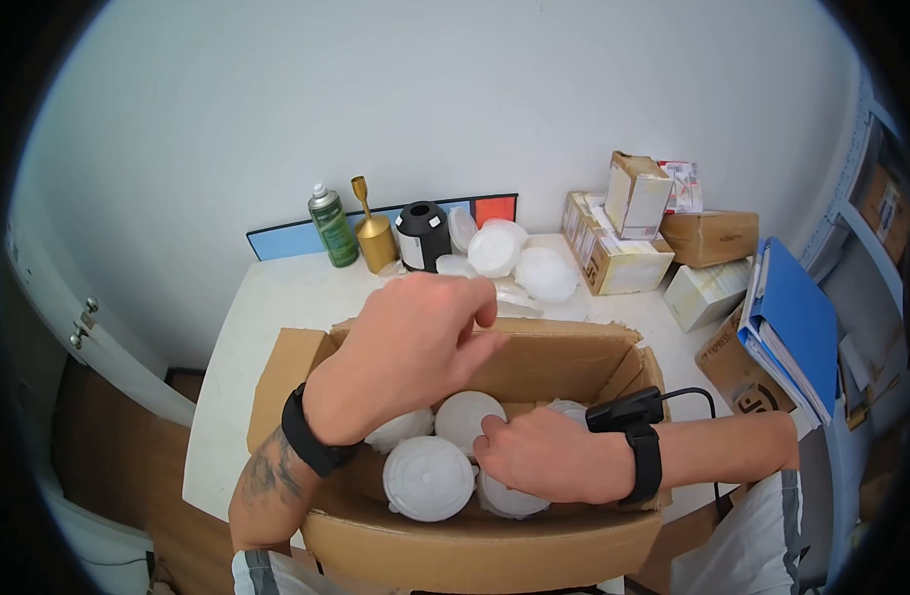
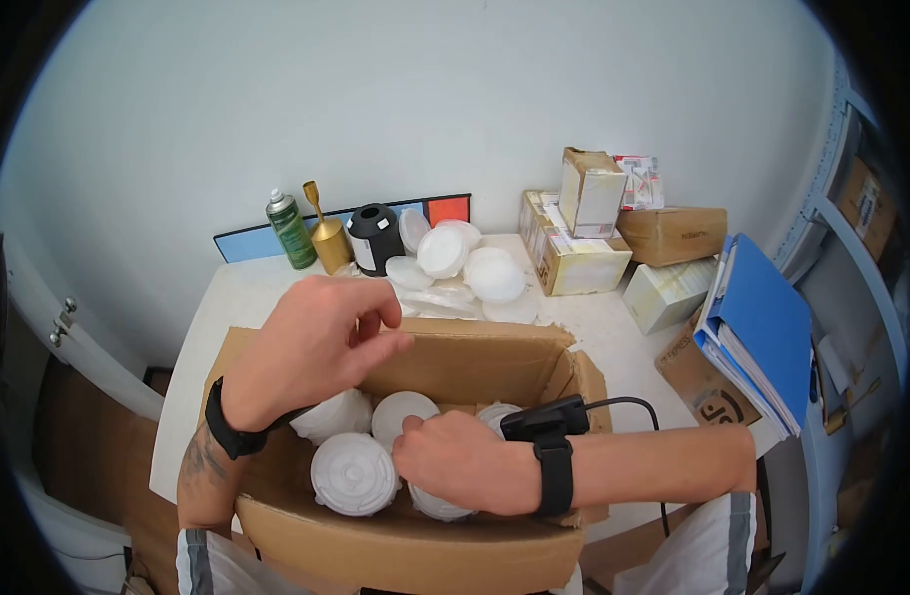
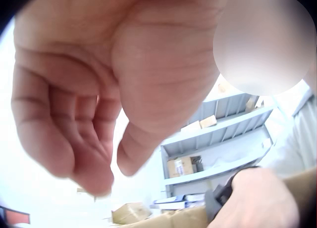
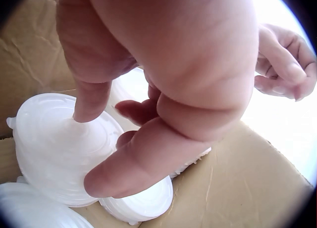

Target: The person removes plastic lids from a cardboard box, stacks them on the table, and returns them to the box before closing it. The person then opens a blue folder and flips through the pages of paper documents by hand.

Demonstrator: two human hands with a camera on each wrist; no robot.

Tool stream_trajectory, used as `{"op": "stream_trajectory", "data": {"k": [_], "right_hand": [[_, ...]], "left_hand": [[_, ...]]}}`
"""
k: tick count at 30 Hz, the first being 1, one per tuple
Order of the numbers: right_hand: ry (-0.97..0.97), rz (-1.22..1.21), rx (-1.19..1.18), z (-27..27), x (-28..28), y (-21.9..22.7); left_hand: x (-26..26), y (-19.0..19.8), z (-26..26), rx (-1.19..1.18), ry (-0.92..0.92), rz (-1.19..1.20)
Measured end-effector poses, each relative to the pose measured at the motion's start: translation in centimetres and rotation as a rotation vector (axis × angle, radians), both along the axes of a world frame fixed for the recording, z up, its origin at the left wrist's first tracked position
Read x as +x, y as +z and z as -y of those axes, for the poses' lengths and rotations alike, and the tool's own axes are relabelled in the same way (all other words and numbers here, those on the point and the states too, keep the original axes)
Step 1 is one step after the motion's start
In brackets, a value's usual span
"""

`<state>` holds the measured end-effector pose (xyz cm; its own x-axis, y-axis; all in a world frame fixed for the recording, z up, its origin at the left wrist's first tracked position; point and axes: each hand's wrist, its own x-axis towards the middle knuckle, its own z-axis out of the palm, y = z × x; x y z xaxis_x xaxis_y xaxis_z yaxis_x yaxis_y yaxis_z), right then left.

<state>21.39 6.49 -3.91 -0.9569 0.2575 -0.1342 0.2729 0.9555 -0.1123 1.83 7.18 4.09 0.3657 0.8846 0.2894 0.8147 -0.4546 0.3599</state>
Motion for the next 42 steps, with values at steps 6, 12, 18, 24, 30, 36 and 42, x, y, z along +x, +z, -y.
{"op": "stream_trajectory", "data": {"k": [6,12,18,24,30,36,42], "right_hand": [[-0.014,-0.072,0.042,0.0,0.5,-1.0],[-0.053,0.017,0.030,0.2,0.1,0.6],[0.032,-0.046,0.015,-0.2,0.9,0.8],[0.039,0.158,-0.158,-0.5,1.4,3.9],[-0.247,-0.274,0.092,-1.1,2.8,9.3],[-0.458,-0.766,0.751,-5.6,2.5,9.2],[-0.315,0.047,0.140,-0.1,0.3,3.8]], "left_hand": [[0.2,-1.6,1.2,-0.434,-0.305,-0.516],[0.4,-2.3,0.1,-0.564,-0.267,-0.756],[0.9,-2.2,0.5,-0.624,-0.298,-0.738],[0.6,-2.6,0.5,-0.610,-0.316,-0.731],[-0.4,-3.3,0.6,-0.503,-0.345,-0.554],[-0.2,-3.7,0.6,-0.526,-0.377,-0.622],[0.6,-3.2,1.3,-0.528,-0.415,-0.611]]}}
